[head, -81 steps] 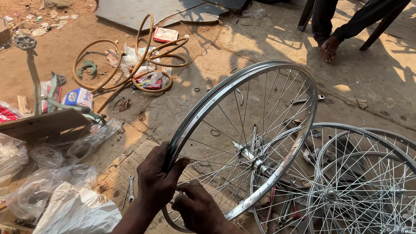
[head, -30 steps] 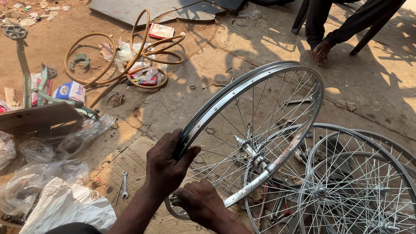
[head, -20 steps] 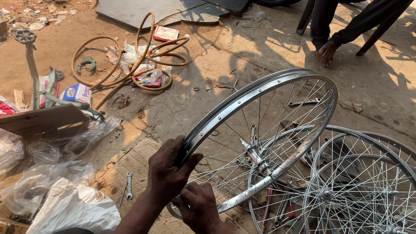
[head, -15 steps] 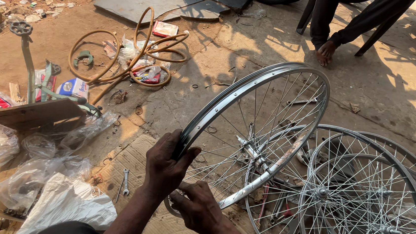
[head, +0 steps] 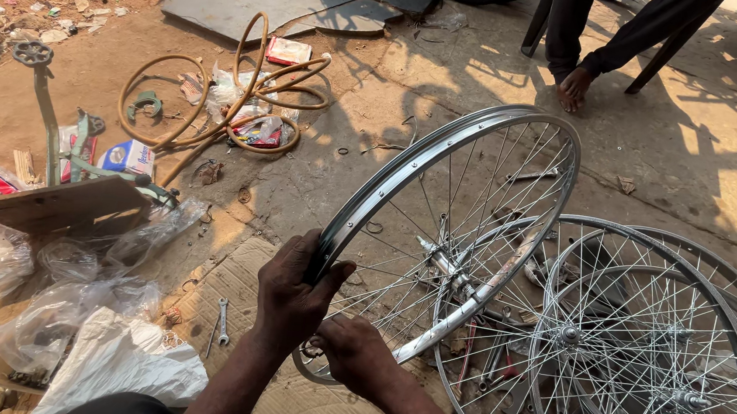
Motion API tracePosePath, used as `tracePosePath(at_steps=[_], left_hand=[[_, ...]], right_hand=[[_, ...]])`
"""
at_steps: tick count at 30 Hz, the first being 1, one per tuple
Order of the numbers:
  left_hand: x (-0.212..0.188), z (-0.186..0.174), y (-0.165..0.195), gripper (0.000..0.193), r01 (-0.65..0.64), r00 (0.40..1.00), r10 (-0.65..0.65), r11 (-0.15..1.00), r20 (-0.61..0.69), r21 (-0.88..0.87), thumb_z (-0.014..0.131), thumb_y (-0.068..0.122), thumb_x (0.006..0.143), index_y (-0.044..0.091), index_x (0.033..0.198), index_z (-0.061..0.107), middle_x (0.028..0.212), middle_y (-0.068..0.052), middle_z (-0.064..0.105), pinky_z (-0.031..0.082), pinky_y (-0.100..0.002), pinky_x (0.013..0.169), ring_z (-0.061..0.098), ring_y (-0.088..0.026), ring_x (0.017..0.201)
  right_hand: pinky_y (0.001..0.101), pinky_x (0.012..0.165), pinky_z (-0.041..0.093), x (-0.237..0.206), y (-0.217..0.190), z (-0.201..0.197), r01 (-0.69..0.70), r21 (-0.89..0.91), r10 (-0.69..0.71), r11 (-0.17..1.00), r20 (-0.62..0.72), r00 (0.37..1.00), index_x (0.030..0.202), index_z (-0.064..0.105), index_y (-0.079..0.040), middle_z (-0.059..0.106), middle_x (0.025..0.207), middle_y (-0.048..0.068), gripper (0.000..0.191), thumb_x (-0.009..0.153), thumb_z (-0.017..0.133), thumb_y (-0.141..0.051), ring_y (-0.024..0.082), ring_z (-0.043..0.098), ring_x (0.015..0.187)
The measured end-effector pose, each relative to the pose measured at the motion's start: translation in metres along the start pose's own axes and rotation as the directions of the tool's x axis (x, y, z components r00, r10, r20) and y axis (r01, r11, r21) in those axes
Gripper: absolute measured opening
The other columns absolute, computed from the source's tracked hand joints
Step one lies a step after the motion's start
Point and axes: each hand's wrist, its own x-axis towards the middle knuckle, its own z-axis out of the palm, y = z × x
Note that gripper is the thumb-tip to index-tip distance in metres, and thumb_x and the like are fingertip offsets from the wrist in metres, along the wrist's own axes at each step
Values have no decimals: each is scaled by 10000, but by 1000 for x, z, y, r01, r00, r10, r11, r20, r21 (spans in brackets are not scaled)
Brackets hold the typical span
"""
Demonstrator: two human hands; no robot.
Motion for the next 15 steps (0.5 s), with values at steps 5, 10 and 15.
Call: tracePosePath(at_steps=[5,10,15], left_hand=[[1,-2,3,358,-25,1000,25,1000,0,14,827,200,884,57,1179,680,795,-12,615,522,-268,531,620,-100,658],[3,-4,4,367,-1,1000,1,1000,-7,26,838,186,876,47,1174,677,786,-23,607,503,-283,539,605,-110,645],[1,-1,-4,363,-7,1000,7,1000,-5,-29,790,242,910,39,1191,681,791,-11,629,517,-267,532,622,-89,653]], right_hand=[[425,718,523,-2,5,-10,-11,-211,14,977,10,1000,1039,699,-69,685,785,69,105,937,672,-74,206,659,670],[320,720,601,-6,-11,-36,172,48,-162,984,-170,972,1026,658,-25,694,991,102,177,895,775,-50,229,714,845],[308,717,633,-9,-38,-62,242,144,-179,960,-349,920,1032,631,-13,690,1121,137,238,854,789,-15,254,749,928]])
